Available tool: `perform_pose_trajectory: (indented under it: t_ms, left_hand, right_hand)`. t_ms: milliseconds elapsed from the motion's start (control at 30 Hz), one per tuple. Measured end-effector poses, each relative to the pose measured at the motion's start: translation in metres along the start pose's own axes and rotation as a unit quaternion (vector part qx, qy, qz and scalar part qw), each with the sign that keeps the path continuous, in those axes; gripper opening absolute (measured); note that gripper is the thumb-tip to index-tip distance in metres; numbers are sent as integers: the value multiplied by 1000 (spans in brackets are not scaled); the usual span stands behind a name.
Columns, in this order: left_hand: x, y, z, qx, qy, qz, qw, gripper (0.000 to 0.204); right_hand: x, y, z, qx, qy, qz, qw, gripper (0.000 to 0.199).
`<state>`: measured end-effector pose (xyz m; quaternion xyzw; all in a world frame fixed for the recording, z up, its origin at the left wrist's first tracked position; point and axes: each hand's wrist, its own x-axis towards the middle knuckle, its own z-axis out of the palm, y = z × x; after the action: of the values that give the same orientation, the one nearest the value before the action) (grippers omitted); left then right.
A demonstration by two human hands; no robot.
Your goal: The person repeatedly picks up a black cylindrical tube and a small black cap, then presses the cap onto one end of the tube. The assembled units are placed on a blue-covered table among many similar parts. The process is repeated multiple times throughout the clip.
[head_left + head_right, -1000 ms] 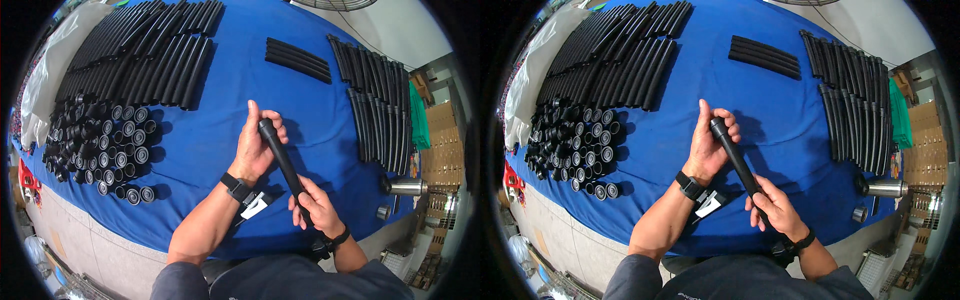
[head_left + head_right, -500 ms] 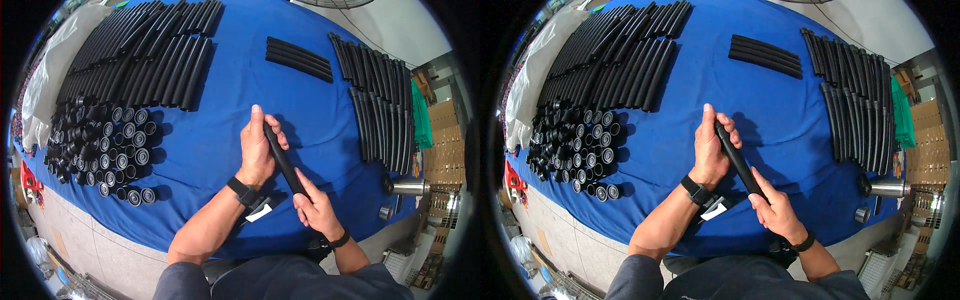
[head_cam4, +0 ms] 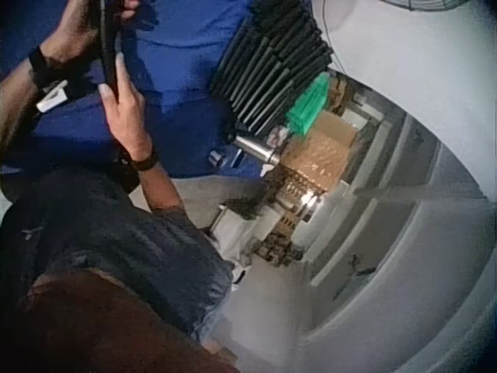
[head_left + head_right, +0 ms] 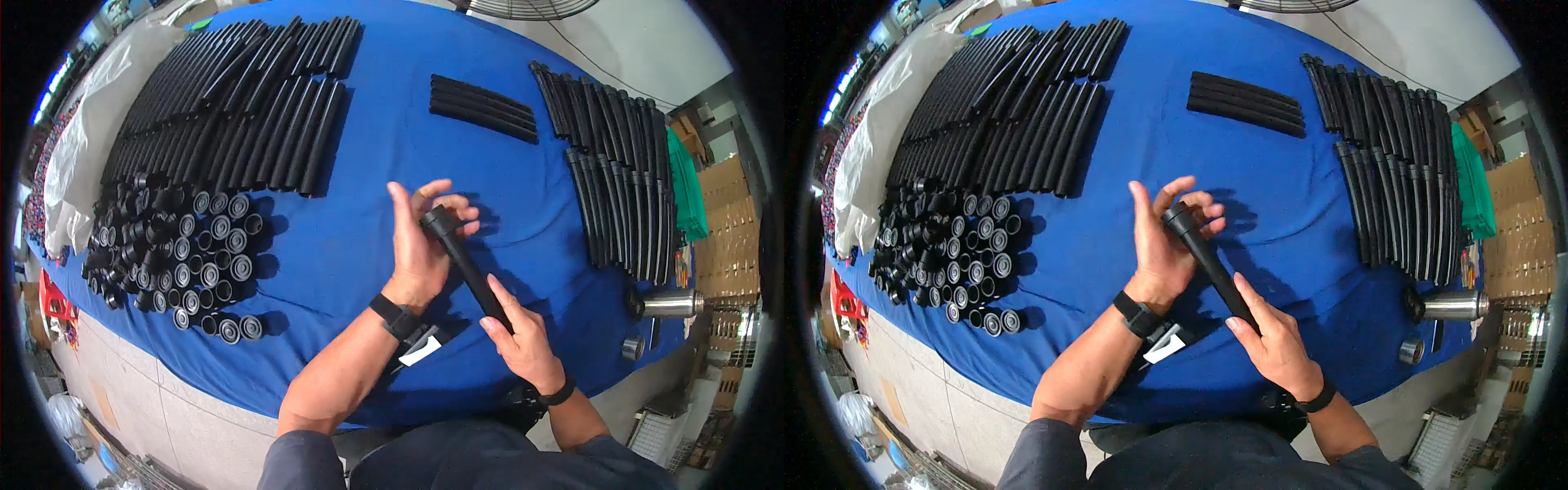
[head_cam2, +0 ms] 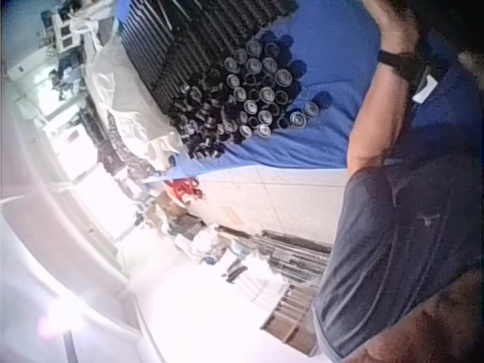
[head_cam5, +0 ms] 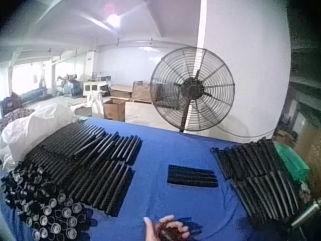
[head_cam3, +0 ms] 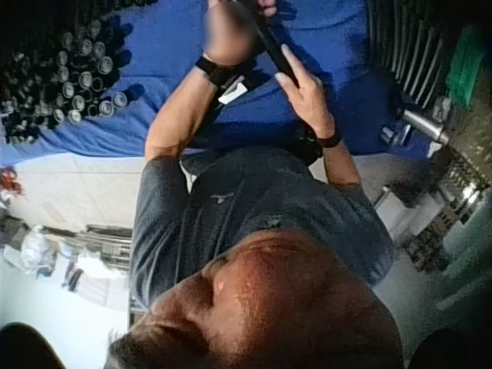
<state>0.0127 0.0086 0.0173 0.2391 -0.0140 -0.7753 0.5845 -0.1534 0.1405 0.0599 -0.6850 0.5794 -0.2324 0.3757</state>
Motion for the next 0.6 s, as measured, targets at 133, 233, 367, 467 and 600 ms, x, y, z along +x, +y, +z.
perform_pose_trajectory:
  t_ms: [133,233,367,467,600]
  left_hand:
    - [29,14,-2,6,-53,-29,998,78]
    - [43,11,-10,35,-67,-51,996,74]
    - [40,8,-8,74,-68,-8,995,62]
    - [32,1,-2,80,0,9,997,59]
    - [27,4,-2,82,31,36,995,57]
  right_hand:
    - [6,7,-8,-31,34,-81,996,58]
    - [8,5,-9,14,1,0,1000,61]
    - [10,-2,-9,78,-53,92,991,67]
    - [10,20,5,-36,7,-65,997,71]
    - [11,20,12,-81,4,-72,994,72]
